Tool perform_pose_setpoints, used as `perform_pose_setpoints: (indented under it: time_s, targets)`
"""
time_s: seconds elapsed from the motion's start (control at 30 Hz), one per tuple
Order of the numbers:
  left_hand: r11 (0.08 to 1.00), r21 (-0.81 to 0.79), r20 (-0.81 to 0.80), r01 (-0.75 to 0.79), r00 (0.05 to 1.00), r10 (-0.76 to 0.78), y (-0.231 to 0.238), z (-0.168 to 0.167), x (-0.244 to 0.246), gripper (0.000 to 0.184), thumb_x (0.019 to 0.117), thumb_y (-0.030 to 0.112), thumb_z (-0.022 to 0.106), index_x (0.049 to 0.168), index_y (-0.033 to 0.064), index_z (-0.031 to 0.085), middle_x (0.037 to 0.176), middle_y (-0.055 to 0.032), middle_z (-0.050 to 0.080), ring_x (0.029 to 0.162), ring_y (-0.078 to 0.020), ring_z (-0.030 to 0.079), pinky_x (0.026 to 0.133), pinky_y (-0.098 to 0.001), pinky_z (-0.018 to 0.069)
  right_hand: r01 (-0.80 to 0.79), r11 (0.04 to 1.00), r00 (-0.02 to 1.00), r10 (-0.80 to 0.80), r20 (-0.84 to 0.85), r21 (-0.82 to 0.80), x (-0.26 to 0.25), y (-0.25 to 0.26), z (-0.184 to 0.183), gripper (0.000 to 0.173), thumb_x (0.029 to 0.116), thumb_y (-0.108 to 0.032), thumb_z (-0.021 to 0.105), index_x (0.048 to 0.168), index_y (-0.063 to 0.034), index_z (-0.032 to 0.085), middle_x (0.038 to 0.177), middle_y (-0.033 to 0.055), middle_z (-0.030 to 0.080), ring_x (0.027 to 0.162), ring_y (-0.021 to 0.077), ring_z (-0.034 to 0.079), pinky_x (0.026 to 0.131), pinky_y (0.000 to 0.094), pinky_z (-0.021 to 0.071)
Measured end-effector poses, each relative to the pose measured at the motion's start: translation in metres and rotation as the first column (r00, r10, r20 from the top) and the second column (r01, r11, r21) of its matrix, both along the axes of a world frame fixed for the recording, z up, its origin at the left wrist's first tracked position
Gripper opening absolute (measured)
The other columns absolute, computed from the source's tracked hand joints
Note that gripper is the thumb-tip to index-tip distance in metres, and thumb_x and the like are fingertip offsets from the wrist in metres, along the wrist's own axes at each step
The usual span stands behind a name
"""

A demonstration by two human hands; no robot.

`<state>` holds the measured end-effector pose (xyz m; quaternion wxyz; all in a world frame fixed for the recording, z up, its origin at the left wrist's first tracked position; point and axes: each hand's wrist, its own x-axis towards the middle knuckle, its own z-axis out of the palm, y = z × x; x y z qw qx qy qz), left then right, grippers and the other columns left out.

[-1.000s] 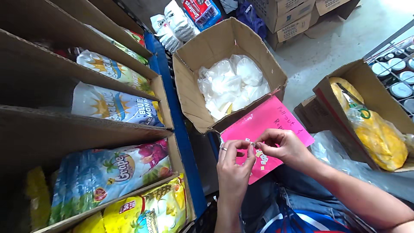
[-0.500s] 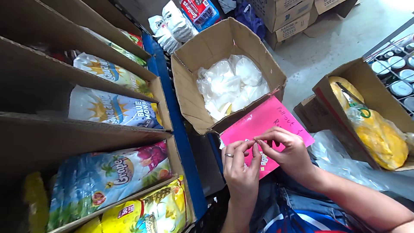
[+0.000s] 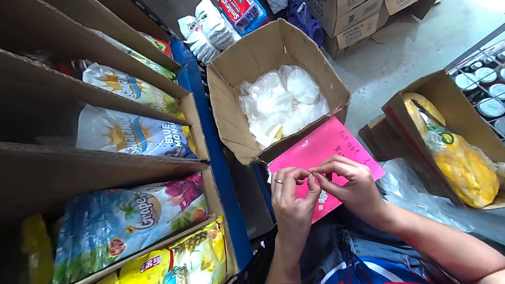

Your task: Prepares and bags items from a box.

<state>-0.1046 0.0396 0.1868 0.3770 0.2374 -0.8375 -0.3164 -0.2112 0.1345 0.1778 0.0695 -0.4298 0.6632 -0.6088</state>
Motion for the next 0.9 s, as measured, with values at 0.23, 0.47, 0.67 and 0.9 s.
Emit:
perform_pose_setpoints:
  time_s: [0.23, 0.47, 0.67, 0.9]
  targets:
    - [0.95, 0.294, -0.131, 0.107, 0.989, -0.071, -0.003, -0.003, 0.001, 0.008, 0.0859, 0.006, 0.066, 0.088, -0.0018, 0.066, 0.093, -0.0027, 0.064, 0.087, 0.0009, 0.063, 0.076, -0.0123, 0.0548, -0.03, 0.999, 0.996, 0.031, 0.086, -0.015, -0.005, -0.007, -0.001, 0.011, 0.0903, -0.006, 0.068, 0.093, 0.0015, 0.075, 0.086, 0.0052, 0.069, 0.076, -0.0033, 0.059, 0.07, 0.0079, 0.0474]
    - [0.807, 0.575, -0.213, 0.136, 0.977, -0.013, -0.04, -0.007, 0.007, 0.005, 0.0955, 0.014, 0.063, 0.097, 0.0111, 0.067, 0.091, 0.0119, 0.068, 0.078, -0.0001, 0.068, 0.071, -0.0213, 0.0607, 0.059, 0.992, 0.99, -0.044, -0.136, 0.109, -0.058, -0.04, -0.009, 0.013, 0.0922, -0.008, 0.067, 0.096, 0.0007, 0.075, 0.086, 0.01, 0.07, 0.073, 0.012, 0.064, 0.066, 0.0246, 0.0537]
    - [0.746, 0.662, -0.121, -0.073, 0.972, 0.203, -0.107, -0.006, -0.019, 0.013, 0.0992, 0.0, 0.048, 0.097, 0.0029, 0.06, 0.08, 0.0067, 0.065, 0.074, -0.0025, 0.067, 0.073, -0.0222, 0.0587, 0.09, 0.882, 0.932, 0.089, -0.352, 0.463, -0.142, -0.12, -0.049, 0.017, 0.0961, -0.005, 0.062, 0.099, 0.0078, 0.072, 0.099, 0.0254, 0.069, 0.092, 0.0424, 0.069, 0.083, 0.058, 0.0546]
    - [0.664, 0.717, -0.001, -0.213, 0.952, 0.307, -0.177, -0.036, -0.045, 0.011, 0.1026, 0.002, 0.052, 0.099, -0.0012, 0.061, 0.082, 0.0018, 0.061, 0.074, -0.0036, 0.063, 0.072, -0.0208, 0.0559, -0.042, 0.163, 0.954, 0.299, -0.009, 0.986, -0.179, -0.192, -0.059, 0.019, 0.0958, 0.002, 0.062, 0.11, 0.0145, 0.065, 0.123, 0.0343, 0.062, 0.118, 0.0519, 0.06, 0.091, 0.07, 0.0476]
